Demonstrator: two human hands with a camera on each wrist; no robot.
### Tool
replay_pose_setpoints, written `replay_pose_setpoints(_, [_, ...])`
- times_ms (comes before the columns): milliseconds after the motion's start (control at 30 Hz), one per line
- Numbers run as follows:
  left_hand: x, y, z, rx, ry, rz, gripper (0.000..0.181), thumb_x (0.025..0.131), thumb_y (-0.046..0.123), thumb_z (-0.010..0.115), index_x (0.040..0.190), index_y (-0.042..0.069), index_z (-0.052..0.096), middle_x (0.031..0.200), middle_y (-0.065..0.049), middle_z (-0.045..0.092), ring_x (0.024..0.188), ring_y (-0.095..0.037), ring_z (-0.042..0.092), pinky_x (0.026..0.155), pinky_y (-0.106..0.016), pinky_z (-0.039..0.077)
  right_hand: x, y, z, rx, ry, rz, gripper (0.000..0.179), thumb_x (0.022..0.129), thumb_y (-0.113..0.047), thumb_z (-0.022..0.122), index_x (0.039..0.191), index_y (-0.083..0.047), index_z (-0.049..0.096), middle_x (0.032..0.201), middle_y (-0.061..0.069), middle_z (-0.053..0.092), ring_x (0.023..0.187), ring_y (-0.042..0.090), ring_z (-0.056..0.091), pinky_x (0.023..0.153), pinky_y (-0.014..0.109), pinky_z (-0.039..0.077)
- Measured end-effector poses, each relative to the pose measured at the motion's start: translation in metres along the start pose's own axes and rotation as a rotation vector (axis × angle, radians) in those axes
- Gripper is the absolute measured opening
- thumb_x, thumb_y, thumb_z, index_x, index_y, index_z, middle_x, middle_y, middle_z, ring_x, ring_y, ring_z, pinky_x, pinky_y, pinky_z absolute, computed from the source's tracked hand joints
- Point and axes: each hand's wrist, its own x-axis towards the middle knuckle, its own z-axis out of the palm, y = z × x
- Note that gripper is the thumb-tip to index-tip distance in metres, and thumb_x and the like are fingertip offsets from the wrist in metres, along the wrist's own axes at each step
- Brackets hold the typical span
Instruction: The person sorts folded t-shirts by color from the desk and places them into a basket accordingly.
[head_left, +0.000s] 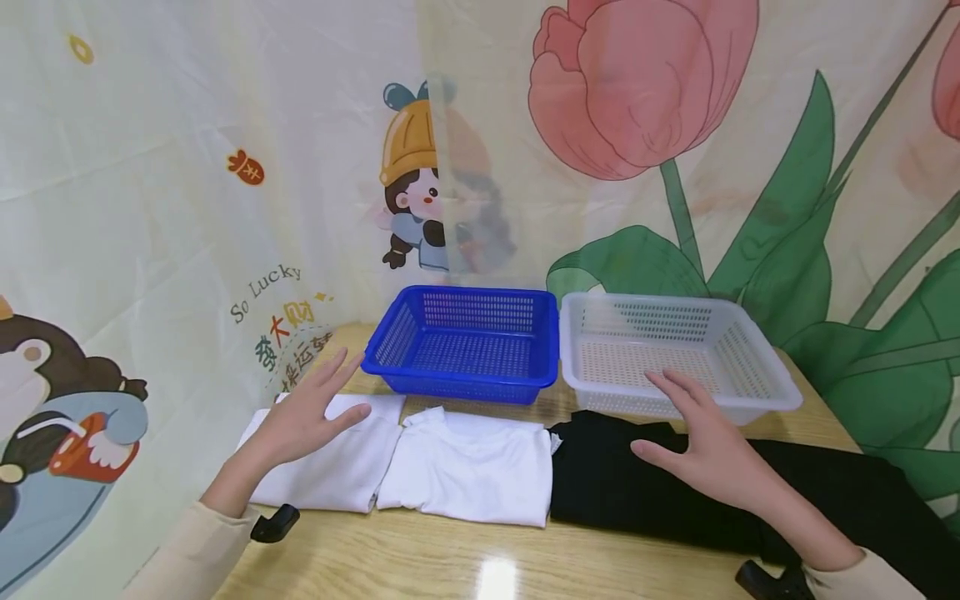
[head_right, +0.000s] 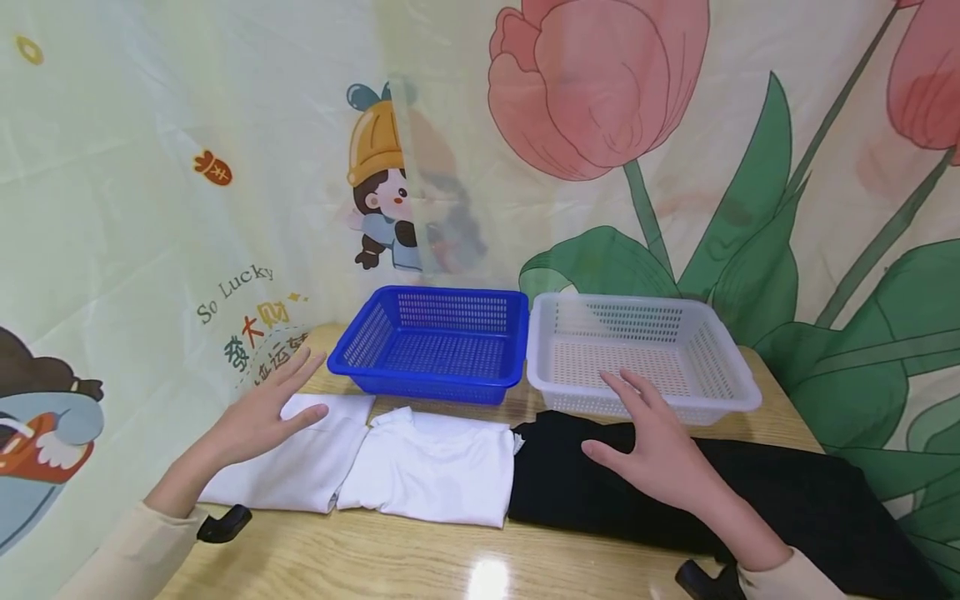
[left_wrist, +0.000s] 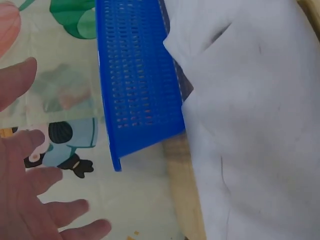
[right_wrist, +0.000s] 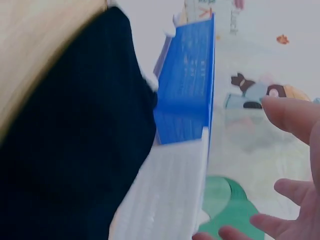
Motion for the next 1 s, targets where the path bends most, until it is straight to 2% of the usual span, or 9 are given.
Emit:
replay_pose_setpoints(133, [-0.002,0.001,0.008,-0.137,-0.041,0.015,0.08,0.106,0.055,0.06,0.171,0.023,0.025,0.174,-0.021,0.023,0.155,-0.051,0.027,0.114,-0.077,0.032,0.003,-0.008,0.011,0.143,-0.037,-0.021,0.084,0.096,-0.036,0.082,0.164,-0.012,0.038,0.16,0.024,0.039,0.13,0.05,0.055,0.086,0.052,0.062])
replay_pose_setpoints(200, [-0.002,0.002,0.013,-0.222,-0.066,0.018,0.079,0.106,0.051,0.061,0.17,0.02,0.027,0.173,-0.02,0.026,0.156,-0.049,0.028,0.115,-0.073,0.035,0.005,-0.011,0.018,0.212,-0.071,0.01,0.083,0.096,-0.034,0.082,0.164,-0.014,0.039,0.16,0.023,0.041,0.128,0.047,0.058,0.083,0.043,0.064])
replay_pose_setpoints(267, [-0.001,0.003,0.019,-0.302,-0.09,0.021,0.078,0.106,0.048,0.063,0.17,0.018,0.028,0.172,-0.019,0.029,0.154,-0.049,0.033,0.114,-0.068,0.041,0.007,-0.014,0.025,0.289,-0.121,0.064,0.083,0.096,-0.034,0.082,0.164,-0.013,0.038,0.161,0.024,0.04,0.13,0.047,0.059,0.084,0.041,0.064])
replay_pose_setpoints(367, [0.0,0.005,0.028,-0.387,-0.131,0.002,0.077,0.106,0.046,0.064,0.169,0.018,0.029,0.172,-0.016,0.03,0.147,-0.05,0.043,0.107,-0.061,0.051,0.01,-0.019,0.037,0.389,-0.205,0.162,0.085,0.096,-0.035,0.082,0.164,-0.014,0.036,0.164,0.025,0.038,0.133,0.045,0.057,0.09,0.046,0.062])
replay_pose_setpoints(467, [0.001,0.006,0.037,-0.448,-0.163,-0.025,0.076,0.106,0.046,0.064,0.169,0.019,0.03,0.172,-0.014,0.031,0.14,-0.047,0.053,0.104,-0.056,0.054,0.013,-0.022,0.049,0.494,-0.269,0.246,0.085,0.096,-0.033,0.081,0.165,-0.016,0.035,0.164,0.025,0.037,0.134,0.042,0.057,0.093,0.051,0.06])
replay_pose_setpoints(667, [0.003,0.009,0.049,-0.645,-0.265,-0.141,0.077,0.105,0.042,0.067,0.169,0.022,0.03,0.164,-0.022,0.042,0.132,-0.036,0.061,0.094,-0.041,0.061,0.017,-0.027,0.073,0.742,-0.334,0.337,0.085,0.097,-0.021,0.08,0.165,-0.009,0.03,0.162,0.031,0.033,0.125,0.035,0.064,0.096,0.049,0.061])
replay_pose_setpoints(833, [0.006,0.013,0.053,-0.764,-0.322,-0.214,0.075,0.105,0.033,0.069,0.168,0.017,0.031,0.15,-0.026,0.052,0.121,-0.034,0.066,0.089,-0.043,0.063,0.021,-0.032,0.086,0.862,-0.359,0.385,0.086,0.098,-0.016,0.078,0.165,-0.005,0.026,0.158,0.035,0.033,0.123,0.04,0.065,0.095,0.049,0.061])
replay_pose_setpoints(1000, [0.01,0.014,0.059,-0.825,-0.401,-0.265,0.078,0.104,0.03,0.069,0.168,0.01,0.028,0.134,-0.021,0.059,0.109,-0.031,0.067,0.088,-0.046,0.063,0.024,-0.038,0.095,0.921,-0.391,0.442,0.087,0.098,-0.016,0.078,0.166,-0.007,0.023,0.157,0.034,0.035,0.125,0.043,0.064,0.094,0.049,0.061])
